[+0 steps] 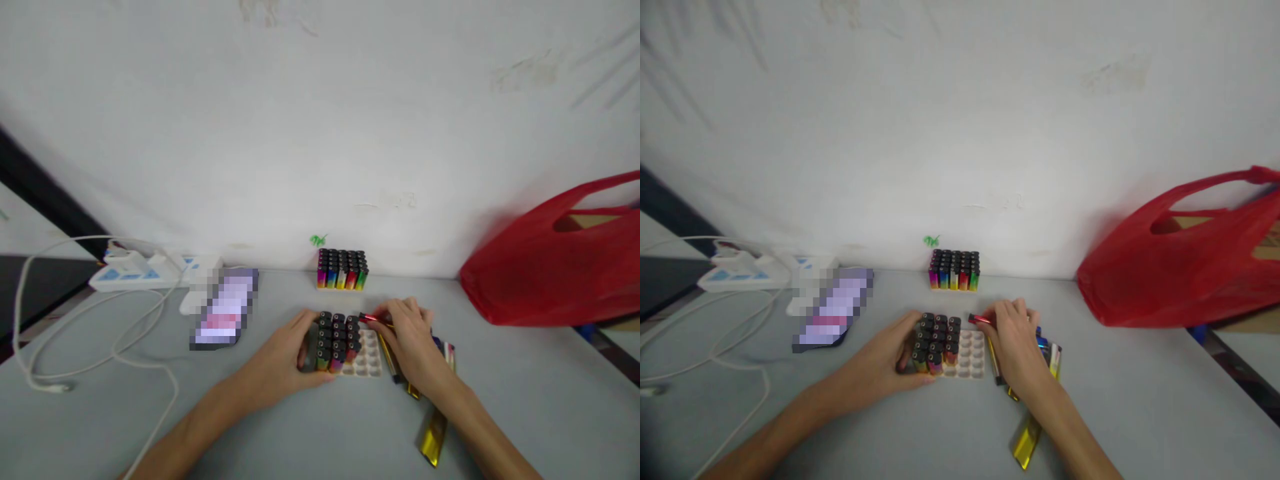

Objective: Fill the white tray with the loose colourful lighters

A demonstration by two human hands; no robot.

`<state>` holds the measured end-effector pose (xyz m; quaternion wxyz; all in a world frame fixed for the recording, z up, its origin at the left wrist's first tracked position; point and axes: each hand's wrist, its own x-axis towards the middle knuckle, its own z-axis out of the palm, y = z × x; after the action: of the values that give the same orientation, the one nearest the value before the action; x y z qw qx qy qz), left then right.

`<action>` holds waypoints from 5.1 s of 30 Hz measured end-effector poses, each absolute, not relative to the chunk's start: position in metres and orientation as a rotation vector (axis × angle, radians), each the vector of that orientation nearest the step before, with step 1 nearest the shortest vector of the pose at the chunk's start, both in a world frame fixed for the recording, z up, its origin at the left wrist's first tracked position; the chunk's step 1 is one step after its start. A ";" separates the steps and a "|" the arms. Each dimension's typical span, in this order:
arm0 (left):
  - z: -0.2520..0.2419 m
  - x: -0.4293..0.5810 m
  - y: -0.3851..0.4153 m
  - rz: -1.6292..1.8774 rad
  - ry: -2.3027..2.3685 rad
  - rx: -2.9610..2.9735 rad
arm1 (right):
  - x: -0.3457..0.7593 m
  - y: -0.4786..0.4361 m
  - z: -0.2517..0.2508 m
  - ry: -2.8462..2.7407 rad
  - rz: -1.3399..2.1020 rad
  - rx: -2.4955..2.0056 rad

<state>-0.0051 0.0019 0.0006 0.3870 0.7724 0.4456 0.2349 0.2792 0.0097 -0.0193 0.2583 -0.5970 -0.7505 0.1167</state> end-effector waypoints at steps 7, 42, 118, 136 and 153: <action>0.002 -0.004 0.001 0.601 1.117 1.984 | 0.274 0.005 -0.004 -1.819 0.509 -1.383; 0.001 -0.004 0.001 0.581 1.135 1.982 | 0.253 -0.007 0.002 -0.738 2.011 -0.882; -0.021 0.001 -0.016 0.706 1.299 1.983 | 0.249 -0.011 0.003 -1.098 1.474 -0.948; -0.022 -0.001 -0.017 0.718 1.201 1.929 | 0.268 -0.026 0.042 -1.636 1.436 -0.887; -0.021 -0.001 -0.015 0.699 1.201 1.962 | 0.262 -0.025 0.031 -2.035 0.788 -0.920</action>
<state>-0.0011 -0.0152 -0.0206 0.3605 0.7612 0.4659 0.2712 0.2617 -0.0254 0.0307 0.3770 -0.3599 -0.7959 0.3081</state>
